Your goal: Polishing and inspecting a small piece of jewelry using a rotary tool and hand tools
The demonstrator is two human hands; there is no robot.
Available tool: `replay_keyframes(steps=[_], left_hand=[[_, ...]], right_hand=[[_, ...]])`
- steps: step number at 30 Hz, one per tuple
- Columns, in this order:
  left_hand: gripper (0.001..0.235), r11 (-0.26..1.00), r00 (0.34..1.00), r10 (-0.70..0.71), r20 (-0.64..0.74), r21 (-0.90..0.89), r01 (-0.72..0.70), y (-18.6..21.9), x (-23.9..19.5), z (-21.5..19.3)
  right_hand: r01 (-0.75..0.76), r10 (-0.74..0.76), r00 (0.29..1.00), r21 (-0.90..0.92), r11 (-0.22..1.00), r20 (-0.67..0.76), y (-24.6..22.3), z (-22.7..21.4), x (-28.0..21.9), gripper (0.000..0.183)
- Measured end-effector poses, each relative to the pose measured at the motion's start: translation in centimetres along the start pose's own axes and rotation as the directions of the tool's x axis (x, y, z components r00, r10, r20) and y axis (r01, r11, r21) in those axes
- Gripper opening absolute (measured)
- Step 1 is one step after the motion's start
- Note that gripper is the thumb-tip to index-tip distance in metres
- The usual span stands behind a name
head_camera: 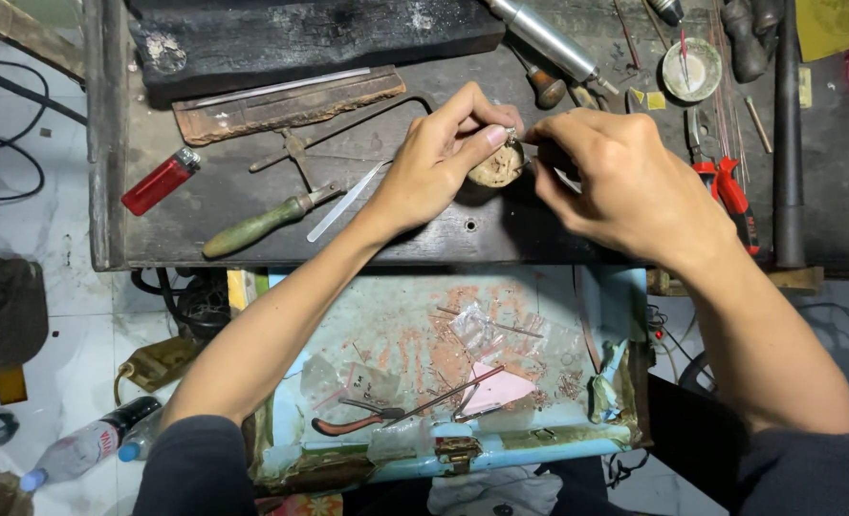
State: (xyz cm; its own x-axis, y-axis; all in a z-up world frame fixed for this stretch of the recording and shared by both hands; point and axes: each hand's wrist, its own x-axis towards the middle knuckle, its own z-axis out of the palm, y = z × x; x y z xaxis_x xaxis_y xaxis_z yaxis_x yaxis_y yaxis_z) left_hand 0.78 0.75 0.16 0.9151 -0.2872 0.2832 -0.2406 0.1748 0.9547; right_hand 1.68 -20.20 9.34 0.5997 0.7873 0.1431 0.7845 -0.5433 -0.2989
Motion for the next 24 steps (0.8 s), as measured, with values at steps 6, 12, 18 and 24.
replay_keyframes(steps=[6,12,18,24], left_hand=[[0.013,0.999,0.999,0.035,-0.017,0.001,-0.035,-0.7,0.1,0.1],[0.013,0.998,1.000,0.013,-0.026,0.054,-0.012,0.1,0.1,0.2],[0.011,0.996,0.999,-0.002,-0.034,0.084,0.005,0.4,0.1,0.2],[0.007,0.994,0.999,0.003,-0.044,0.109,0.002,0.0,0.0,0.3]], right_hand=[[-0.142,0.143,0.983,-0.013,0.990,0.117,-0.2,-0.5,1.0,0.022],[-0.173,0.191,0.959,-0.099,0.980,0.211,0.1,-1.0,1.6,0.022],[-0.081,0.098,0.973,-0.087,0.993,0.208,0.7,-1.4,2.4,0.024],[0.028,-0.011,0.963,-0.059,0.998,0.269,1.7,-2.0,3.3,0.015]])
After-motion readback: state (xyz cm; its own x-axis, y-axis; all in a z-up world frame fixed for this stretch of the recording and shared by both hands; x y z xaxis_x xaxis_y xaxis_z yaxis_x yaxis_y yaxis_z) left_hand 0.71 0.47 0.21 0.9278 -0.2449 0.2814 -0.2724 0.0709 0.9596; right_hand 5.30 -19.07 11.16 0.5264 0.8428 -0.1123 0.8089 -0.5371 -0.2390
